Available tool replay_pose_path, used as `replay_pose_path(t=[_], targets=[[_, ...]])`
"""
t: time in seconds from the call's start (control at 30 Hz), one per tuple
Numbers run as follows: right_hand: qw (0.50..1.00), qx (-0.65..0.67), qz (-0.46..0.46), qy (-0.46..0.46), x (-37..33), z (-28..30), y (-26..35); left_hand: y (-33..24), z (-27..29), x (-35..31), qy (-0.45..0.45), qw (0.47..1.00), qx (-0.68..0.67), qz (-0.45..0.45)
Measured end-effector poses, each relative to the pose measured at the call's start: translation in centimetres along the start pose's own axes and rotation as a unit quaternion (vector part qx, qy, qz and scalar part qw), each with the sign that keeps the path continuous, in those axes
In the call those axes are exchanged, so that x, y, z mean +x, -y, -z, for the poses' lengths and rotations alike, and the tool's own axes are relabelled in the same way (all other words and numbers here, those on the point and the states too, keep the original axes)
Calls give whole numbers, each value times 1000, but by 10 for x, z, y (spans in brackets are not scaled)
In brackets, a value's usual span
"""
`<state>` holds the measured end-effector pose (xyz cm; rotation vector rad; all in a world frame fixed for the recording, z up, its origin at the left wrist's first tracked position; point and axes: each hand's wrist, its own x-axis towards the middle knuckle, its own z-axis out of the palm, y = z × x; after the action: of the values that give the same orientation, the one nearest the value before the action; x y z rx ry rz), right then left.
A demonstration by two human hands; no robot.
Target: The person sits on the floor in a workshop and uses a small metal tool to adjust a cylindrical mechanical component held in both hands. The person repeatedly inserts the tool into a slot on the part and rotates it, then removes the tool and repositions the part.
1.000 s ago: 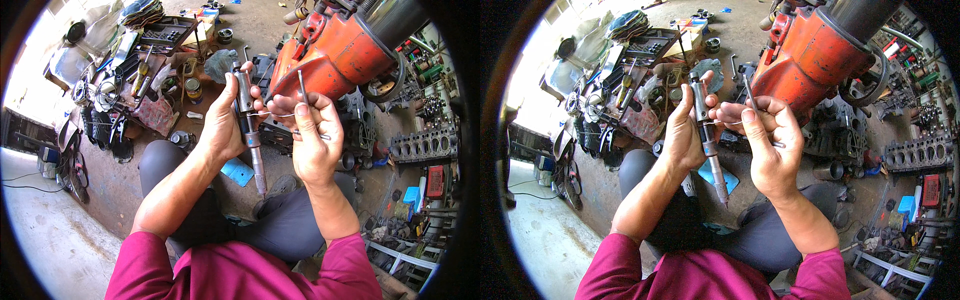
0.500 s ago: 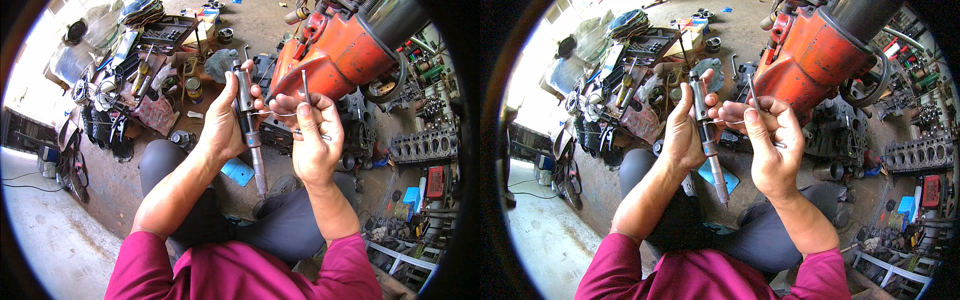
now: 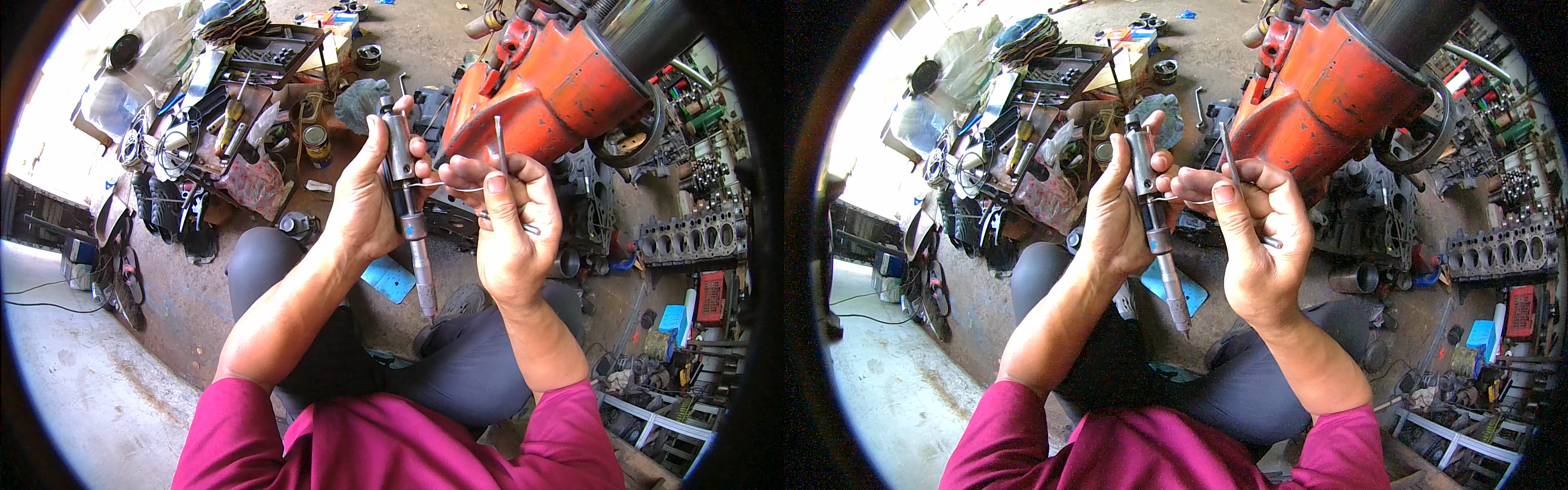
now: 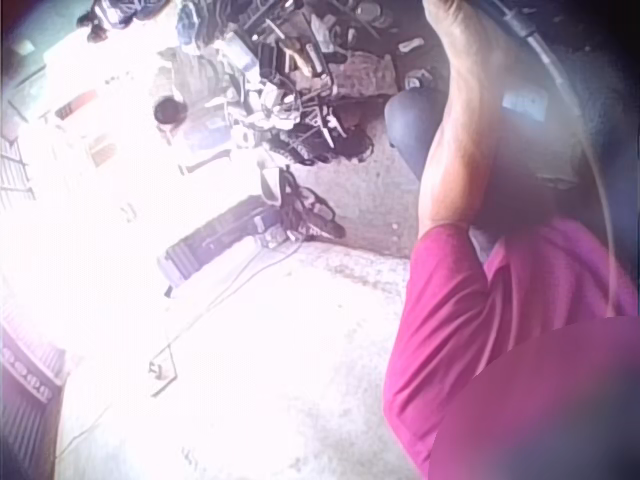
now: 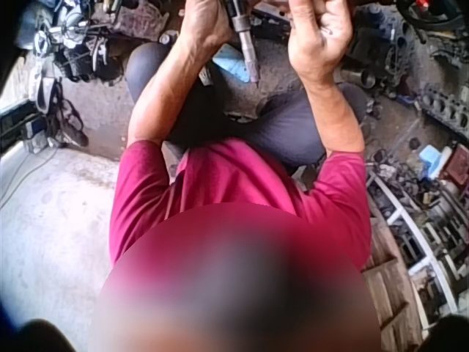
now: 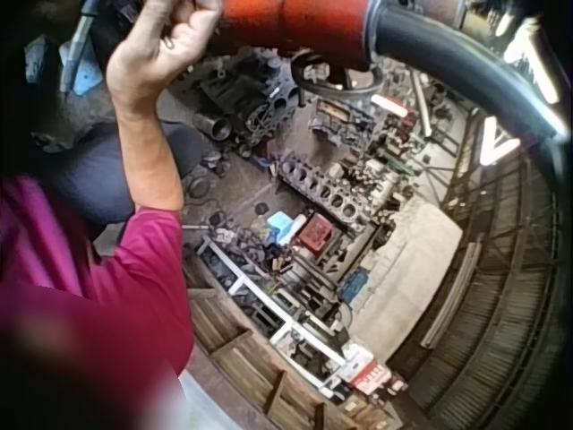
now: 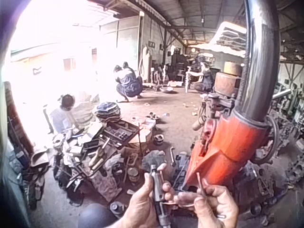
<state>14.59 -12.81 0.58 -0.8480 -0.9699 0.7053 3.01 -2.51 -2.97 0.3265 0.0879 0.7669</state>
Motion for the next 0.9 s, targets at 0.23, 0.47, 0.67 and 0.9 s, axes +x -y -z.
replay_pose_path(t=[0.23,0.47,0.67,0.9], targets=[[1000,3,-14,-2,0,1,1,0,0,0,6,1000,-7,1],[1000,12,-18,-12,0,3,-2,1,0,0,5,1000,-11,-2],[999,40,-17,-25,-3,4,19,-2,-1,2,10,998,49,-42],[971,-136,-182,67,-13,-4,18,-15,-2,-3,33,971,213,-103]])
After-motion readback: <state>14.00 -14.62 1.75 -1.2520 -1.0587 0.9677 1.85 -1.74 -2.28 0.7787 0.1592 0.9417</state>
